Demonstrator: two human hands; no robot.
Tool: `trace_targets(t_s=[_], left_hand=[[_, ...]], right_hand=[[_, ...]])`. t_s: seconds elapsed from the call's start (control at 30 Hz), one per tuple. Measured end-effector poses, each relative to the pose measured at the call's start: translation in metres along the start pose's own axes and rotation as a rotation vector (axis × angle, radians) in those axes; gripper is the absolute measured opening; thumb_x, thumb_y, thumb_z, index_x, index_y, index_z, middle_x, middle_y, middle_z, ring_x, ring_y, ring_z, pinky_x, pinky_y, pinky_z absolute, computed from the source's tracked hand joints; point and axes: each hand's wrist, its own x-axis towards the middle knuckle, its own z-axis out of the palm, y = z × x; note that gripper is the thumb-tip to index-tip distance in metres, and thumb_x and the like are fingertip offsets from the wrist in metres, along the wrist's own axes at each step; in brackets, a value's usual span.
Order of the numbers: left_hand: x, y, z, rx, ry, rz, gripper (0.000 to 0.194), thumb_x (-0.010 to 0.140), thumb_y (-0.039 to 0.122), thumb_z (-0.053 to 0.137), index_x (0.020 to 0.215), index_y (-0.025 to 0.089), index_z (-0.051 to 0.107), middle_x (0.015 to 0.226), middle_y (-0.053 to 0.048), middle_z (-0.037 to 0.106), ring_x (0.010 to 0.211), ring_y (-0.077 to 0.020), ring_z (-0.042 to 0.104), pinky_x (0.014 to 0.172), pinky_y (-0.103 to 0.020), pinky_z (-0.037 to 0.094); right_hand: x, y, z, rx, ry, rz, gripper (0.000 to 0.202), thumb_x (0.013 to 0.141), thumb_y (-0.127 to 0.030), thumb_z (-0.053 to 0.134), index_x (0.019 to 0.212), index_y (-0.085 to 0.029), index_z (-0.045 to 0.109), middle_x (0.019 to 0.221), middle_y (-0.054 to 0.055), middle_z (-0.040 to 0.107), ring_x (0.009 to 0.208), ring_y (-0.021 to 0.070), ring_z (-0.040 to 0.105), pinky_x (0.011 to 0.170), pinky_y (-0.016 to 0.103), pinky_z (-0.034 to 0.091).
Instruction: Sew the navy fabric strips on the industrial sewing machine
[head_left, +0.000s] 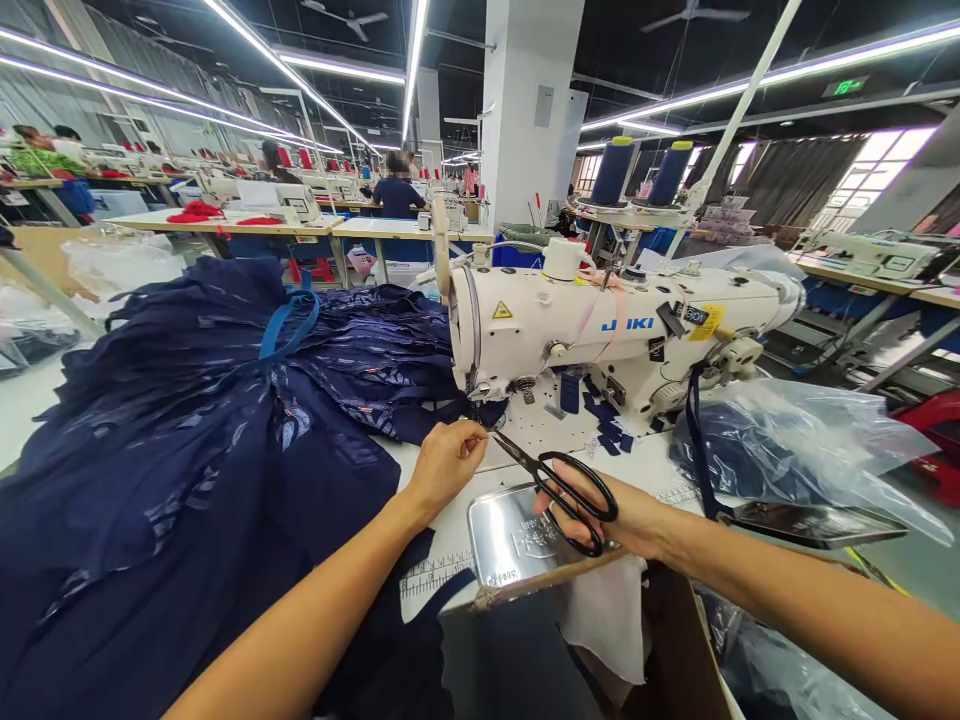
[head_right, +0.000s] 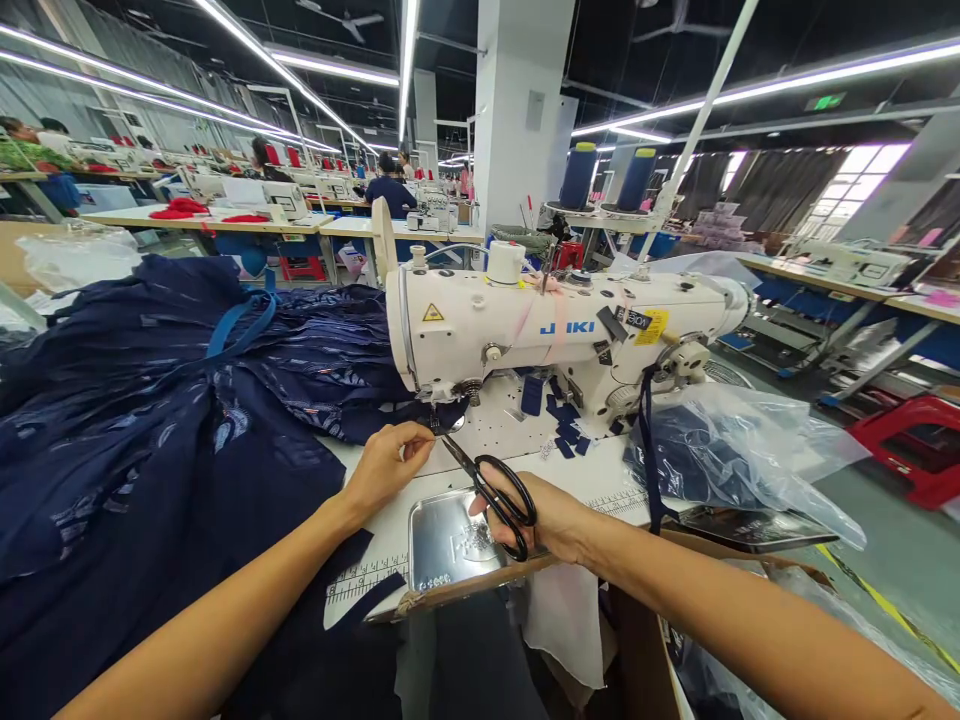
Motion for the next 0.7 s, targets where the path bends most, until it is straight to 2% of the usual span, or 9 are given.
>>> trace_targets(t_s=[0.13,0.2,0.37,0.47,0.57,0.63,0.7], left_hand=[[-0.001,0.000,0.001,0.006,-0.011,0.003,0.012,0.076,0.015,0.049,0.072,0.017,0.060,0.064,0.002,0.061,0.057,-0.0098,0.050,0.068,-0.026,0.037],[-0.001,-0.001,0.001,0.018,-0.003,-0.005,0.012,0.076,0.016,0.049,0.071,0.017,0.060,0.063,0.003,0.060,0.056,-0.0096,0.049,0.067,-0.025,0.037],[0.003,-0.008,0.000,0.040,-0.006,-0.055,0.014,0.074,0.020,0.048,0.070,0.018,0.061,0.064,0.002,0.062,0.056,-0.0107,0.051,0.063,-0.024,0.038],[0.008,-0.005,-0.002,0.020,-0.016,-0.127,0.017,0.072,0.026,0.046,0.070,0.018,0.061,0.063,0.001,0.063,0.056,-0.0124,0.052,0.057,-0.024,0.039],[0.012,0.000,-0.006,-0.001,-0.054,-0.238,0.019,0.069,0.032,0.047,0.071,0.020,0.061,0.057,0.004,0.061,0.050,-0.0120,0.051,0.052,-0.023,0.039],[0.014,-0.003,-0.007,0.023,-0.094,-0.316,0.020,0.068,0.036,0.049,0.074,0.023,0.061,0.055,0.008,0.059,0.049,-0.0110,0.051,0.051,-0.021,0.039],[0.016,-0.016,-0.003,0.125,-0.086,-0.321,0.020,0.066,0.041,0.051,0.075,0.025,0.060,0.056,0.010,0.059,0.055,-0.0116,0.054,0.054,-0.021,0.041]], right_hand=[[0.000,0.006,-0.003,-0.049,0.044,-0.069,0.051,0.072,-0.064,0.051,0.080,-0.015,0.055,0.042,-0.007,0.038,0.038,0.0054,0.027,0.040,0.021,0.019],[-0.005,0.008,-0.005,-0.061,0.085,-0.099,0.049,0.073,-0.063,0.050,0.082,-0.014,0.054,0.043,-0.007,0.038,0.038,0.0056,0.028,0.041,0.022,0.020],[-0.038,0.015,-0.020,-0.186,0.210,-0.206,0.047,0.076,-0.062,0.046,0.081,-0.015,0.052,0.044,-0.006,0.038,0.041,0.0068,0.030,0.042,0.022,0.023],[-0.063,0.035,-0.032,-0.276,0.308,-0.286,0.043,0.078,-0.058,0.045,0.083,-0.016,0.052,0.046,-0.005,0.039,0.043,0.0079,0.032,0.043,0.023,0.024],[-0.088,0.071,-0.042,-0.289,0.590,-0.399,0.041,0.074,-0.056,0.053,0.086,-0.018,0.053,0.049,-0.005,0.041,0.044,0.0090,0.034,0.044,0.024,0.026],[-0.103,0.096,-0.049,-0.237,0.888,-0.515,0.039,0.072,-0.056,0.054,0.087,-0.019,0.053,0.051,-0.004,0.044,0.046,0.0106,0.038,0.047,0.026,0.030],[-0.118,0.118,-0.061,-0.117,1.235,-0.628,0.037,0.075,-0.055,0.051,0.088,-0.021,0.052,0.051,-0.004,0.044,0.047,0.0113,0.040,0.051,0.027,0.033]])
